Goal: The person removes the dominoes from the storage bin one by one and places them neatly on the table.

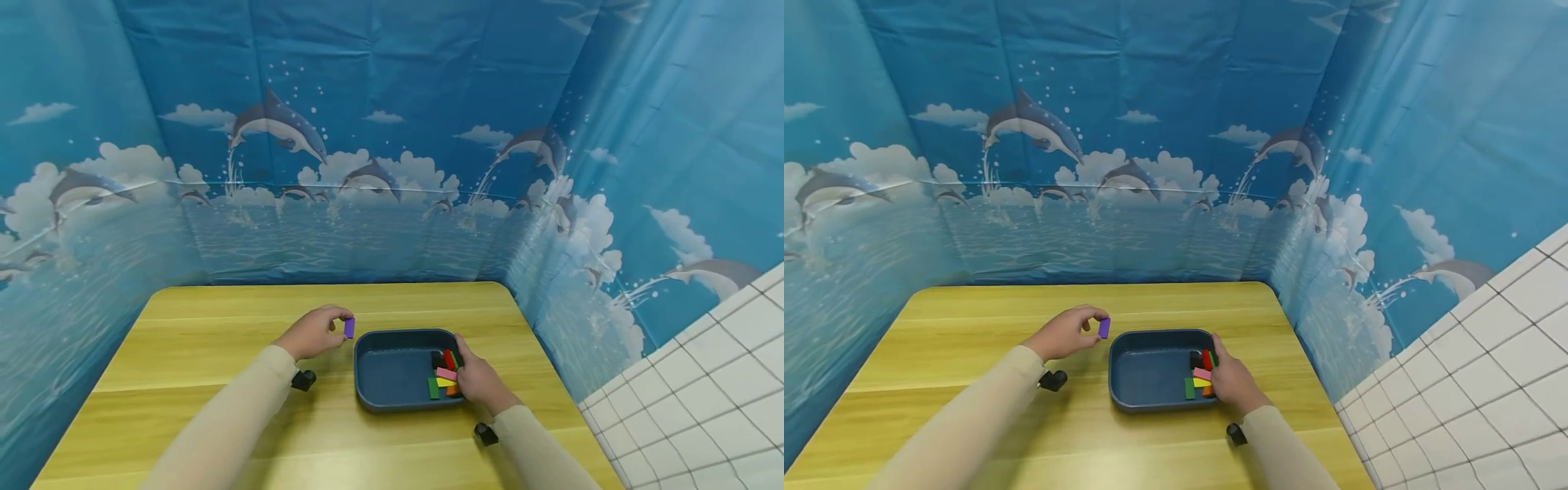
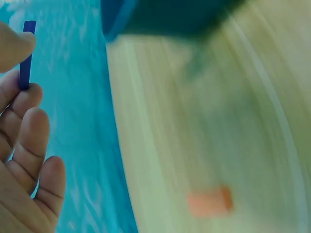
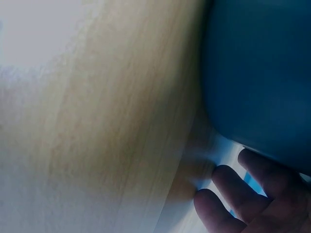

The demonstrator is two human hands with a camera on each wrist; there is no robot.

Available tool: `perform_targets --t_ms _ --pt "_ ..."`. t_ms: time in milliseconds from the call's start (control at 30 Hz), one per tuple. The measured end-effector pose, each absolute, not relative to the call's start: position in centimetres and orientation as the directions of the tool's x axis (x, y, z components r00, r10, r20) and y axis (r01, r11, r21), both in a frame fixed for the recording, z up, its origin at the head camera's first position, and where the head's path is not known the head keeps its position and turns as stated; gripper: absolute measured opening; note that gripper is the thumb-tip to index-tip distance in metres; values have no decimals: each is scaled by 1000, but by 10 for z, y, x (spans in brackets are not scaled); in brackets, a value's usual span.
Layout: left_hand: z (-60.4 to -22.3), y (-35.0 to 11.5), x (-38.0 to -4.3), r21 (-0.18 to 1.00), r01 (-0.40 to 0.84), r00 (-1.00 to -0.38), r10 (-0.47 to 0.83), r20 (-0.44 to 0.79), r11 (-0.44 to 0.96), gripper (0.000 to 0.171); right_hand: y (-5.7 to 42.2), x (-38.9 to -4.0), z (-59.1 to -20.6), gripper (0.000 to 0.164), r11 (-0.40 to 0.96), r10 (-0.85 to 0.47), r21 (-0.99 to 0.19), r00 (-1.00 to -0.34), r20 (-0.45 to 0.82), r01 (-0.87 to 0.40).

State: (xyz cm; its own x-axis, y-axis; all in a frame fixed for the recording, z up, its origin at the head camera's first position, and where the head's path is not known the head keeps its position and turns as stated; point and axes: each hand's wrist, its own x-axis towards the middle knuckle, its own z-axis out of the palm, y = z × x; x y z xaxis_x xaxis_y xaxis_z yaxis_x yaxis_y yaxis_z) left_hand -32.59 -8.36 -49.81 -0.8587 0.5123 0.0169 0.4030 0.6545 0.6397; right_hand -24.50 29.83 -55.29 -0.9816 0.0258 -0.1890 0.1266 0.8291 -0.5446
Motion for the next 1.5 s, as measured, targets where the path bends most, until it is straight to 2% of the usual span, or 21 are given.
perform_targets --t_ms 333,633,1000,1500 --pt "-526 -149 -327 633 266 -912 403 -79 727 48 298 -247 -552 74 831 15 -541 -979 -203 125" --pt "-549 -181 -329 611 221 -930 353 -102 760 51 299 -248 -553 74 844 -3 -526 -980 -197 104" --pt "-567 -194 -328 519 217 -932 334 -142 827 51 299 -245 -552 74 835 4 -541 -983 -186 106" --pt "-573 -175 -331 481 210 -946 301 -119 851 50 299 -246 -551 74 845 0 -525 -981 -196 105"
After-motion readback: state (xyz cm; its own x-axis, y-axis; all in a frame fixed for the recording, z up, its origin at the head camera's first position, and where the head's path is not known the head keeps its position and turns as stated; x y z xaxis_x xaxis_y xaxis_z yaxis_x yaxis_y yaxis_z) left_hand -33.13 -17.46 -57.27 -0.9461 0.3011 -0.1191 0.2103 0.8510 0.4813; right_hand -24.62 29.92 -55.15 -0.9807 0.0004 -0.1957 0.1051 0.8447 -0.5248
